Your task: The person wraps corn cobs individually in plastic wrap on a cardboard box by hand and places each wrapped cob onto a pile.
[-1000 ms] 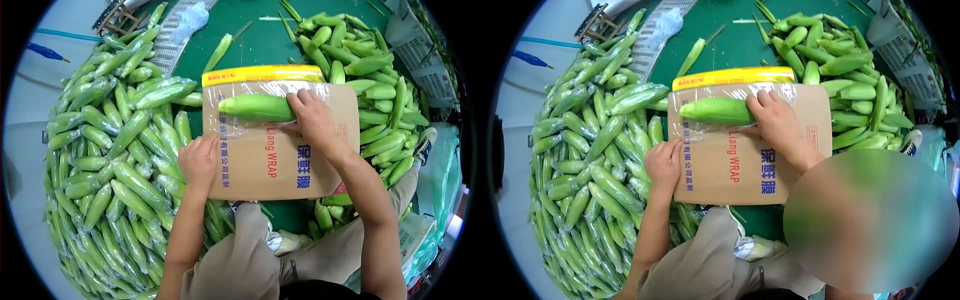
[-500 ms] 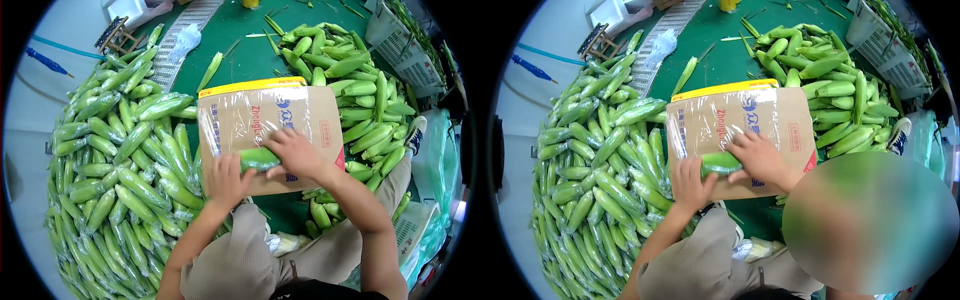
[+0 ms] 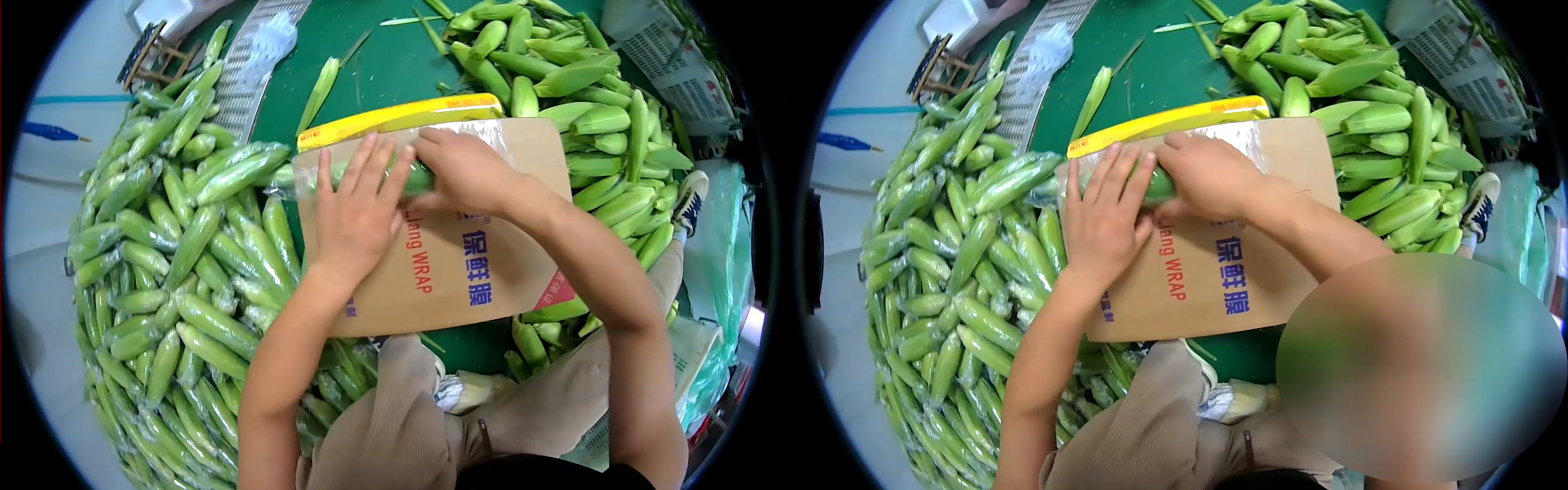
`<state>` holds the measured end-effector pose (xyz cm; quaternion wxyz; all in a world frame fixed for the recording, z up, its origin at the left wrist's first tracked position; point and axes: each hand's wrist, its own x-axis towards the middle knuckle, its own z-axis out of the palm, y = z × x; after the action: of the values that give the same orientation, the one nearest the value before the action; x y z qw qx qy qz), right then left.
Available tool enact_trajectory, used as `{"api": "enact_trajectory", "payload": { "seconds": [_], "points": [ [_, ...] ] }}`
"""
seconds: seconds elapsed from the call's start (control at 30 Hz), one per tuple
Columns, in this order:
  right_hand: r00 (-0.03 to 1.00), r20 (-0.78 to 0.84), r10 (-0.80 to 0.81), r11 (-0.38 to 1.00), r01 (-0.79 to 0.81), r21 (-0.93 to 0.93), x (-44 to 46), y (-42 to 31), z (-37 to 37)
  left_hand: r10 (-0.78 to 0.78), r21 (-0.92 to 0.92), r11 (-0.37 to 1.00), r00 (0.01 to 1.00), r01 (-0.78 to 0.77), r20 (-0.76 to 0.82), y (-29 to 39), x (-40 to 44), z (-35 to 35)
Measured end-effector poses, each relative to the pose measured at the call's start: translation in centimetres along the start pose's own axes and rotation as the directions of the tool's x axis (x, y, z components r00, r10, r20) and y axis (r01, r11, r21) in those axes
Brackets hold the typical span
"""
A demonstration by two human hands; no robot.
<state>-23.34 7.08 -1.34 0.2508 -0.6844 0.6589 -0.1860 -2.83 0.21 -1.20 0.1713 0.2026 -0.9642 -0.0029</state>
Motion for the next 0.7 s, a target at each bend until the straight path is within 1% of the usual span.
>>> {"api": "enact_trajectory", "payload": {
  "seconds": [0.03, 0.07, 0.1, 0.13, 0.23, 0.27, 0.3, 0.33, 0.37, 0.4, 0.47, 0.5, 0.53, 0.6, 0.63, 0.67, 0.7],
  "points": [
    [0.997, 0.075, -0.032, 0.997, 0.026, 0.078, -1.1, -0.8, -0.6, 0.103, 0.126, 0.988, 0.993, -0.094, -0.065, -0.2, -0.4, -0.3],
    [0.982, 0.188, -0.014, 0.985, -0.019, 0.172, -2.1, -1.7, -1.4, -0.004, 0.033, 0.999, 0.994, 0.0, 0.108, 0.5, -1.0, -0.9],
    [0.938, 0.346, -0.01, 0.994, -0.03, 0.109, -2.4, -2.1, -2.6, -0.077, -0.049, 0.994, 0.957, 0.095, 0.28, 1.8, -1.9, -1.8],
    [0.873, 0.487, 0.009, 0.999, -0.033, 0.041, -2.5, -2.4, -3.6, -0.123, -0.111, 0.975, 0.887, 0.191, 0.445, 2.6, -2.0, -2.4],
    [0.87, 0.488, -0.069, 0.99, -0.002, 0.143, -0.1, -1.7, -4.4, -0.003, -0.289, 0.934, 0.815, 0.209, 0.579, 3.8, -1.7, -4.2],
    [0.928, 0.332, -0.17, 0.984, 0.176, 0.013, -0.4, -0.9, -1.8, 0.042, -0.345, 0.91, 0.776, 0.231, 0.63, 4.0, -1.8, -4.5],
    [0.938, 0.177, -0.297, 0.934, 0.324, -0.149, -0.4, 0.6, 2.3, 0.086, -0.393, 0.883, 0.736, 0.256, 0.672, 4.1, -1.6, -4.7],
    [0.899, 0.038, -0.436, 0.844, 0.423, -0.329, -0.5, 1.2, 5.0, 0.132, -0.438, 0.853, 0.695, 0.284, 0.707, 4.4, -1.6, -4.9],
    [0.919, 0.11, -0.379, 0.87, 0.394, -0.298, -1.1, 0.6, 5.7, 0.134, -0.381, 0.875, 0.607, 0.298, 0.784, 5.0, -2.4, -4.5],
    [0.922, 0.107, -0.373, 0.88, 0.388, -0.275, -1.6, 0.1, 6.3, 0.145, -0.318, 0.91, 0.512, 0.267, 0.847, 6.0, -2.9, -4.9],
    [0.918, 0.13, -0.375, 0.883, 0.396, -0.25, -2.1, -0.2, 6.2, 0.296, -0.484, 0.832, 0.521, 0.272, 0.801, 7.3, -5.6, -5.7],
    [0.926, 0.179, -0.333, 0.896, 0.37, -0.246, -2.2, -0.7, 5.7, 0.387, -0.519, 0.77, 0.377, 0.371, 0.842, 8.0, -6.6, -5.5],
    [0.928, 0.152, -0.34, 0.899, 0.368, -0.237, -2.3, -1.0, 5.7, 0.485, -0.531, 0.708, 0.226, 0.466, 0.845, 8.6, -7.7, -5.0],
    [0.934, 0.113, -0.34, 0.905, 0.357, -0.232, -2.9, -0.9, 6.2, 0.663, -0.617, 0.519, 0.178, 0.591, 0.728, 9.8, -11.6, -2.5],
    [0.93, 0.072, -0.362, 0.893, 0.368, -0.26, -3.5, -1.8, 5.9, 0.631, -0.538, 0.592, 0.07, 0.6, 0.773, 10.2, -10.2, -3.3],
    [0.907, 0.042, -0.418, 0.886, 0.418, -0.2, -5.2, -2.6, 5.6, 0.693, -0.633, 0.537, 0.136, 0.557, 0.708, 10.6, -10.3, -2.5],
    [0.939, 0.204, -0.278, 0.96, 0.267, 0.081, -8.2, -5.3, 2.8, 0.738, -0.707, 0.476, 0.201, 0.523, 0.645, 10.7, -11.2, -2.0]
  ]
}}
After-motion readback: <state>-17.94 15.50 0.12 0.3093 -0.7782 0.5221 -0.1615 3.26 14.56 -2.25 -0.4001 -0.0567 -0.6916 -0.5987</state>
